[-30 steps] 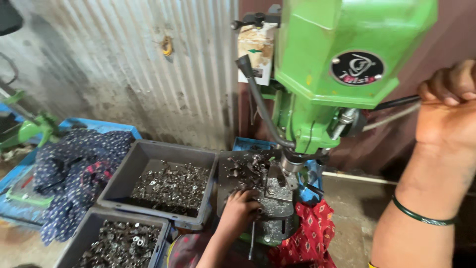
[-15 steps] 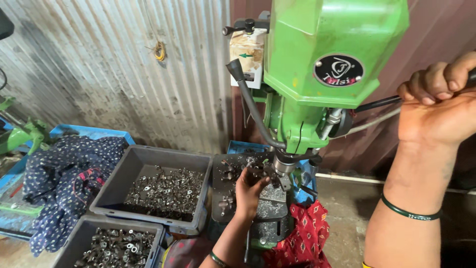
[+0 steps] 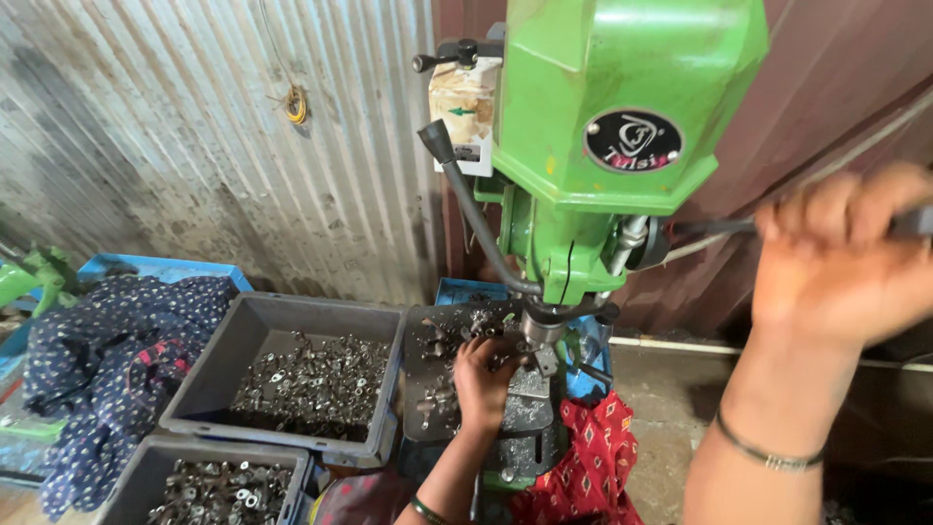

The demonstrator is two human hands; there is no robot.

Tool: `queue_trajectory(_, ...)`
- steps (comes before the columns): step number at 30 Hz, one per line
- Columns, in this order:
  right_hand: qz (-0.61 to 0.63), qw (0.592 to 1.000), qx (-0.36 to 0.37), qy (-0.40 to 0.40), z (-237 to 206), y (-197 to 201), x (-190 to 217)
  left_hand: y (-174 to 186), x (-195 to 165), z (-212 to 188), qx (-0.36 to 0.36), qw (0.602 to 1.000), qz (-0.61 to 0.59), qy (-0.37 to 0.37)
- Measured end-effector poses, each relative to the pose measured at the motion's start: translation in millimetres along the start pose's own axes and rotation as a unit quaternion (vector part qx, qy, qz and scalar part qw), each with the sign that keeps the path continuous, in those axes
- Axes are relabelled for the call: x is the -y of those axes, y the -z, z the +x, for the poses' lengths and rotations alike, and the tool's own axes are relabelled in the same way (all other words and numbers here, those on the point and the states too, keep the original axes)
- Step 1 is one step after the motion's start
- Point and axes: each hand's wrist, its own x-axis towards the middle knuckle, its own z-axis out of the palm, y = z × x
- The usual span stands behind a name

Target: The person operates a green drill press in a workshop. They repeatedly pick small metal parts from a bin, place them under the drill bit, and use the lever to lower the drill for processing before moving the parts aside.

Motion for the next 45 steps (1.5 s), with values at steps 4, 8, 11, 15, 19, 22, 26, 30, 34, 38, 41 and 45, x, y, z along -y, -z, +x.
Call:
queue_trajectory(4, -0.248, 0.961, 0.098, 0.076, -37.3, 48.5, 25.2, -2.4, 4.4, 4.2, -0.041, 0.998, 0.032, -0.018)
queue_trajectory(8, -0.429, 0.876, 0.166, 0.145, -63.5, 102.7, 48.6, -2.8, 6.9, 8.2, -0.037, 0.996, 0.067, -0.041)
queue_trajectory(11, -0.413, 0.884, 0.159, 0.153, -68.4, 125.4, 57.4, -1.3, 8.5, 8.3, -0.019, 0.995, 0.093, -0.041)
queue_trajectory(15, -0.412, 0.886, 0.151, 0.152, -69.3, 132.3, 63.5, 2.7, 8.3, 9.8, -0.004, 0.991, 0.094, -0.097)
queue_trajectory(19, -0.432, 0.87, 0.163, 0.177, -65.6, 112.9, 50.0, 10.6, 4.5, 14.3, 0.021, 0.991, 0.095, -0.093)
queue_trajectory(22, -0.496, 0.832, 0.159, 0.19, -46.0, 74.4, 28.2, 19.4, 2.8, 15.4, 0.025, 0.991, 0.092, -0.097)
queue_trajectory(26, 0.033, 0.999, 0.008, 0.003, 28.2, 17.3, 7.4, 20.6, 1.5, 19.0, 0.041, 0.989, 0.134, -0.047)
queue_trajectory(30, -0.353, 0.929, 0.112, 0.008, 72.2, 13.2, 8.5, 10.6, 0.4, 22.0, 0.158, 0.982, 0.085, 0.061)
queue_trajectory(34, -0.222, 0.971, 0.069, -0.045, 81.0, 28.4, 20.3, 18.2, 9.2, 21.1, 0.192, 0.955, -0.128, 0.188)
queue_trajectory(38, -0.512, 0.848, 0.126, 0.055, 81.3, 33.6, 24.6, 25.4, 13.6, 9.2, 0.119, 0.947, -0.251, 0.159)
queue_trajectory(41, -0.207, 0.974, 0.075, -0.044, 83.5, 36.0, 25.9, 19.2, 4.4, 1.1, 0.081, 0.981, -0.149, 0.091)
queue_trajectory(45, -0.422, 0.898, 0.124, 0.004, 89.2, 38.5, 32.1, 7.8, -11.5, -6.3, 0.076, 0.996, -0.016, 0.03)
